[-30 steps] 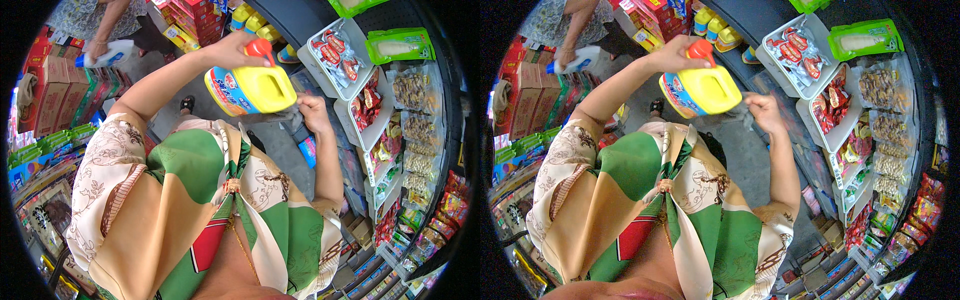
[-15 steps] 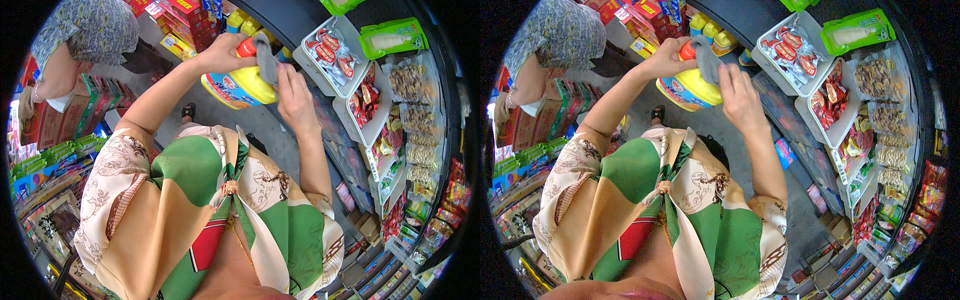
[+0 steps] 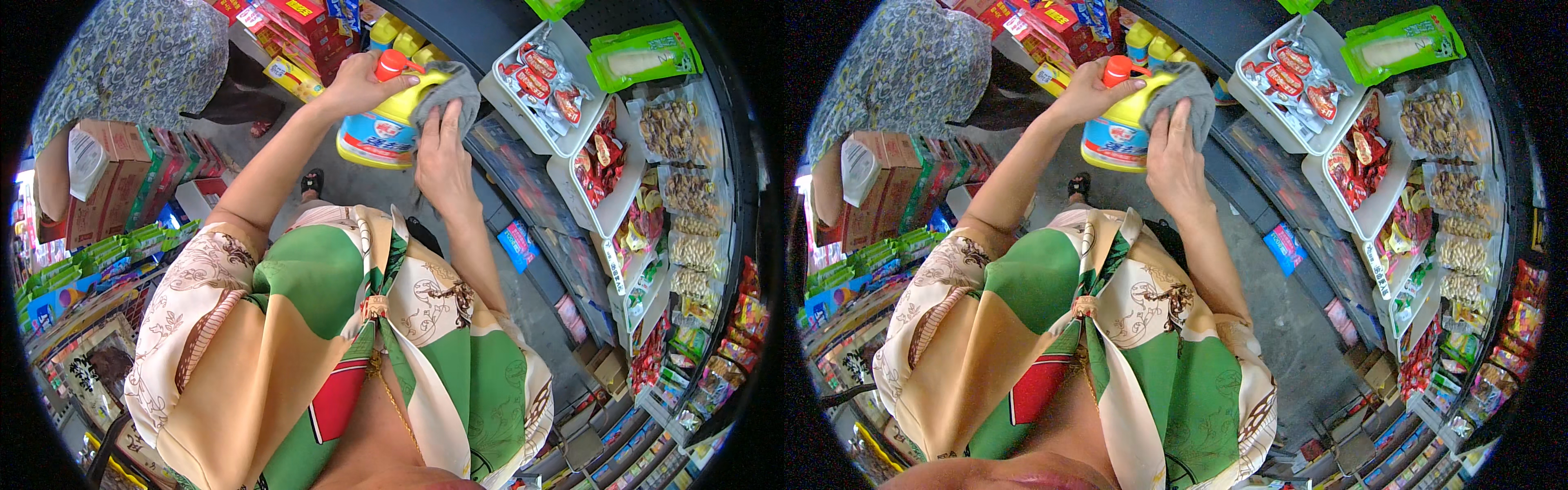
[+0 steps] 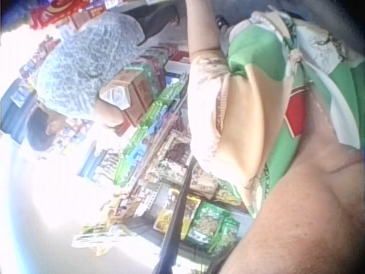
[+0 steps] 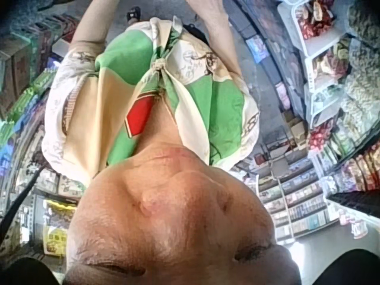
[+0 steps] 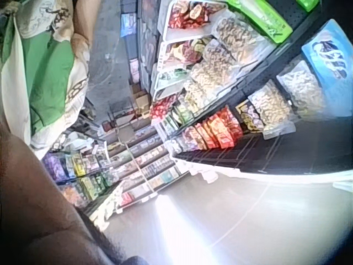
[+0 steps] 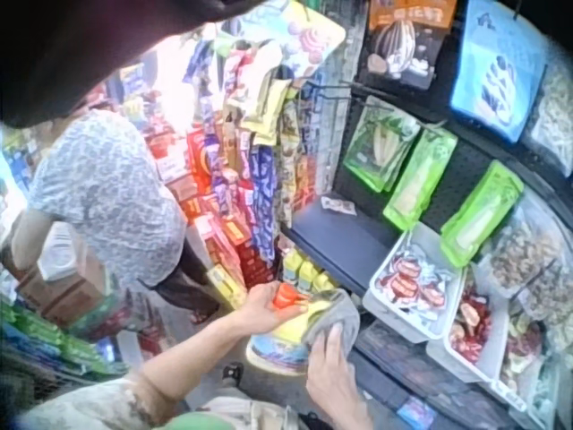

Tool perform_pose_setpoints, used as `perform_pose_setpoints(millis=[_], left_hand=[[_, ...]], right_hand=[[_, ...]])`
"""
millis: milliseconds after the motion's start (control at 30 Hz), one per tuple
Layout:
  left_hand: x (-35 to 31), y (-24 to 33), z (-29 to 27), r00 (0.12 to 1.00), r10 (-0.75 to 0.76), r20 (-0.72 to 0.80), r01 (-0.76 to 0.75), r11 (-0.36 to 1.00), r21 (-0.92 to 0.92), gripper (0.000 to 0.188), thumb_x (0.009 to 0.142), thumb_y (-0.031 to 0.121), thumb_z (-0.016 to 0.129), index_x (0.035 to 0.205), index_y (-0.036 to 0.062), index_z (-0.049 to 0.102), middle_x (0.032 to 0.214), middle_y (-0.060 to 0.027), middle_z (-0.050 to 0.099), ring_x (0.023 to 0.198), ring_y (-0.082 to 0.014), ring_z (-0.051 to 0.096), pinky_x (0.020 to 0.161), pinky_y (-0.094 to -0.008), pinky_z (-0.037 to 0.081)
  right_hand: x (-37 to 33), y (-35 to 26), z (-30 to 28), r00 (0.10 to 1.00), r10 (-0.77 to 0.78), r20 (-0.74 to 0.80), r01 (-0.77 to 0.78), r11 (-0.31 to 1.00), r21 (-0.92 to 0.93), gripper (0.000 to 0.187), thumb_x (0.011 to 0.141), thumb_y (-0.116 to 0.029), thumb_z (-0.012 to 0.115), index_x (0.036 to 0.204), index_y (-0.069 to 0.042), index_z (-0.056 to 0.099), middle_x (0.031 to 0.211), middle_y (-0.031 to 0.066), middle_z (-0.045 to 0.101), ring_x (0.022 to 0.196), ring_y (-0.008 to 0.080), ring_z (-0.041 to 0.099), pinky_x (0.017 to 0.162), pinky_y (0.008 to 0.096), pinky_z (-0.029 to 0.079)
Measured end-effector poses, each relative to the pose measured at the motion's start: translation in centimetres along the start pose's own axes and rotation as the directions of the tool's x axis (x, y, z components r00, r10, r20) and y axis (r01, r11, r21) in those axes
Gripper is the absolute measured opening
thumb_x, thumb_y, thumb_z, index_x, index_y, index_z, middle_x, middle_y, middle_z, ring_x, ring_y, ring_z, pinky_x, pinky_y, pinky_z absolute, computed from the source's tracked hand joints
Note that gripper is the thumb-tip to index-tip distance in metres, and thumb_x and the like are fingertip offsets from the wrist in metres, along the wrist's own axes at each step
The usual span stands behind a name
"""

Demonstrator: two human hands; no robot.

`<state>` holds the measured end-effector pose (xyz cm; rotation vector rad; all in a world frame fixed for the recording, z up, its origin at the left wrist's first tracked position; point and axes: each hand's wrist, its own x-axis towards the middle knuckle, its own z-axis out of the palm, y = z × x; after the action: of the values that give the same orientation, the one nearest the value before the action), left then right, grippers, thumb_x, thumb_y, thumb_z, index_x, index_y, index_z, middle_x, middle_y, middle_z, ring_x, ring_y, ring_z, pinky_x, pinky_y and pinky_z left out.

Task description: The person wipes the surface of a store shelf with a cloth and cleans several plastic detergent bottles before placing them back on the shelf. The person handles yellow and red bottles and a blue package, wiping each item individually.

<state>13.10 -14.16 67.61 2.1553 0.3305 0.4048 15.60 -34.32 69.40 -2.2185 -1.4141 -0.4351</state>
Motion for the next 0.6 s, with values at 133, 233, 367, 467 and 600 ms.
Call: perform_pose_setpoints(millis=[133, 233, 367, 467, 600], left_hand=[[-0.1, 0.4, 1.1, 0.998, 0.014, -0.062, -0.016, 0.999, -0.032, 0.037, 0.074, 0.03, 0.071, 0.09, -0.001, 0.059, 0.075, -0.0059, 0.062, 0.067, -0.0097, 0.055, 0.061, -0.0262, 0.045], [-0.3, 1.7, 1.3, 0.994, 0.072, -0.078, -0.069, 0.997, 0.039, 0.04, 0.072, 0.032, 0.072, 0.089, -0.0015, 0.059, 0.073, -0.0107, 0.062, 0.065, -0.0172, 0.058, 0.062, -0.0313, 0.046], [-1.2, 2.2, 0.8, 0.998, 0.041, -0.057, -0.034, 0.993, 0.114, 0.043, 0.07, 0.039, 0.07, 0.085, 0.0002, 0.06, 0.074, -0.0159, 0.062, 0.072, -0.0278, 0.06, 0.066, -0.037, 0.047], [-1.8, 2.4, 0.9, 0.988, 0.129, -0.083, -0.112, 0.977, 0.18, 0.041, 0.069, 0.036, 0.072, 0.082, -0.0005, 0.059, 0.07, -0.015, 0.061, 0.065, -0.0246, 0.06, 0.061, -0.0348, 0.047], [-1.9, 0.1, 0.6, 0.993, 0.091, -0.08, -0.09, 0.996, 0.021, 0.043, 0.068, 0.039, 0.07, 0.084, 0.0002, 0.06, 0.075, -0.016, 0.062, 0.07, -0.03, 0.062, 0.066, -0.037, 0.048]], right_hand=[[1.0, -0.4, 1.5, 0.989, 0.054, 0.138, -0.053, 0.999, -0.009, 0.041, 0.074, -0.002, 0.045, 0.111, 0.016, 0.041, 0.113, 0.0416, 0.04, 0.07, 0.0357, 0.062, 0.06, 0.0393, 0.052], [1.3, 0.0, 1.2, 0.977, 0.06, 0.206, -0.053, 0.998, -0.037, 0.044, 0.075, -0.005, 0.045, 0.114, 0.013, 0.041, 0.118, 0.0371, 0.04, 0.069, 0.0356, 0.063, 0.059, 0.0389, 0.053], [0.7, 2.4, -0.1, 0.943, 0.169, 0.287, -0.159, 0.986, -0.06, 0.044, 0.075, -0.007, 0.045, 0.114, 0.012, 0.041, 0.117, 0.032, 0.045, 0.077, 0.0401, 0.06, 0.066, 0.0429, 0.051], [1.3, 2.0, 0.0, 0.923, 0.089, 0.375, -0.098, 0.995, 0.005, 0.042, 0.073, -0.006, 0.047, 0.11, 0.015, 0.043, 0.11, 0.0349, 0.048, 0.074, 0.0393, 0.062, 0.063, 0.0407, 0.052], [2.1, -0.2, 1.7, 0.966, -0.026, 0.256, 0.027, 1.0, -0.001, 0.042, 0.071, -0.006, 0.049, 0.106, 0.017, 0.044, 0.101, 0.038, 0.05, 0.072, 0.0388, 0.062, 0.061, 0.0381, 0.053]])
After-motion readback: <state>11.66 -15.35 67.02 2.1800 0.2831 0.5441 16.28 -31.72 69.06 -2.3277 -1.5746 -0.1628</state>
